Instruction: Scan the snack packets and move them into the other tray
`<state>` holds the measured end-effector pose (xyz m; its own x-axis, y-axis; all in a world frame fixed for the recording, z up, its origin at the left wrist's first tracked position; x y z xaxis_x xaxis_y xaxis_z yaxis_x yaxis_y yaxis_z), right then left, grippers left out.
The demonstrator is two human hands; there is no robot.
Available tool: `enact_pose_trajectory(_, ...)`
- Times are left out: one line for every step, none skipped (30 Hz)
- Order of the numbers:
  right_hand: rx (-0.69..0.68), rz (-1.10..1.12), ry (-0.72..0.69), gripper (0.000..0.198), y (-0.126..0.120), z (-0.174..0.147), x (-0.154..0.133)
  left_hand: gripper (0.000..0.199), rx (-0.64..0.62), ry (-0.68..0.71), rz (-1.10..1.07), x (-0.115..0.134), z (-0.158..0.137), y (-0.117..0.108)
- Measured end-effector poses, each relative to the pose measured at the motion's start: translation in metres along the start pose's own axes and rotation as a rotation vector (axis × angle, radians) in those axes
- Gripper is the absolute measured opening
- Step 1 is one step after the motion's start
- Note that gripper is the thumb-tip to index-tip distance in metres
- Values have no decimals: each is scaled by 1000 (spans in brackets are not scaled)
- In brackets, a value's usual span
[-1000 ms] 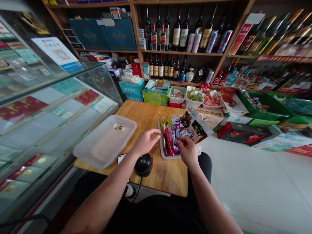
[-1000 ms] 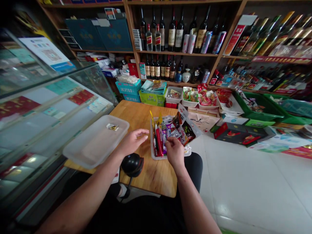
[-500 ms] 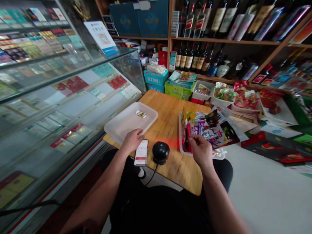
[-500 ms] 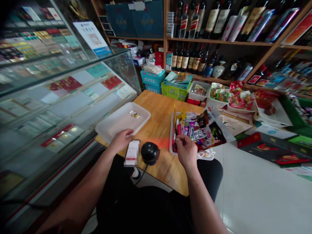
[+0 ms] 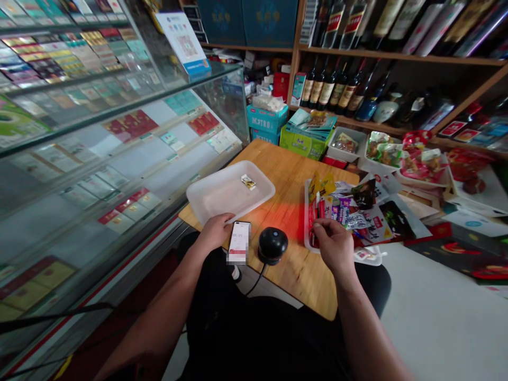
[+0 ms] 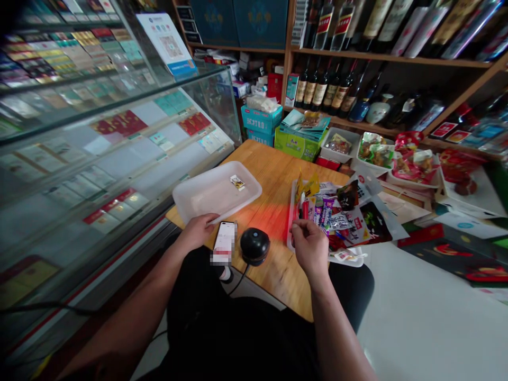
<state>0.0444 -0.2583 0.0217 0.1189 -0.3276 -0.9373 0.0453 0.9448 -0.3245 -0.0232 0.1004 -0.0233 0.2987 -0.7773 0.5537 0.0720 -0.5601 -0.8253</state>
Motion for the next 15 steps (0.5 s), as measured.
enact_pose_trajectory(-11, -15, -17, 35, 2, 1, -1, 41, -5, 7, 3, -3, -1, -1)
enact_pose_trajectory(-22, -38, -45, 33, 5, 3, -2, 40, -10, 14, 0, -5, -1, -2)
enact_pose_trajectory(-34, -65, -77, 32, 8, 5, -5, 39, -14, 16, -11, -8, -1, -3)
enact_pose_trajectory(-49, -94, -112, 30, 11, 9, -8, 38, -16, 14, -31, -10, 1, -4)
enact_pose_trajectory(-69, -119, -145, 29, 16, 12, -12, 37, -15, 8, -63, -12, 3, -5)
enact_pose_trajectory(-92, -138, -177, 27, 21, 17, -16, 37, -12, 1, -102, -13, 6, -5)
enact_pose_trajectory(-119, -151, -208, 25, 28, 23, -21, 38, -5, -8, -146, -13, 11, -5)
enact_pose_trajectory(-153, -159, -236, 24, 36, 30, -26, 38, 5, -17, -191, -11, 17, -5)
enact_pose_trajectory(-192, -164, -260, 23, 46, 38, -30, 39, 12, -22, -238, -8, 24, -5)
enact_pose_trajectory(-233, -167, -280, 22, 57, 47, -34, 40, 15, -24, -295, -4, 33, -4)
enact_pose_trajectory(-281, -172, -291, 21, 69, 57, -37, 41, 13, -27, -363, 1, 43, -3)
enact_pose_trajectory(-330, -181, -301, 20, 83, 66, -39, 42, 6, -34, -447, 7, 54, -1)
enact_pose_trajectory(-374, -195, -309, 19, 97, 77, -40, 44, -6, -50, -546, 12, 65, 1)
enact_pose_trajectory(-415, -216, -316, 18, 111, 87, -40, 44, -17, -81, -651, 17, 77, 3)
enact_pose_trajectory(-446, -236, -319, 18, 126, 96, -40, 43, -32, -126, -746, 21, 88, 6)
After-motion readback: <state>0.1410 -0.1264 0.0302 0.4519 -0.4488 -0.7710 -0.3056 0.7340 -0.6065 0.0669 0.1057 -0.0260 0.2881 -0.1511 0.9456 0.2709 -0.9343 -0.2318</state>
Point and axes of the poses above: each hand's wrist, its own z-axis towards the middle knuckle, its own y-axis out of the palm, x = y × z, the point moved 3 cm from there along z, towards the middle knuckle, and after that the axes turned 8 degrees about -y, right-handed, at the moved point
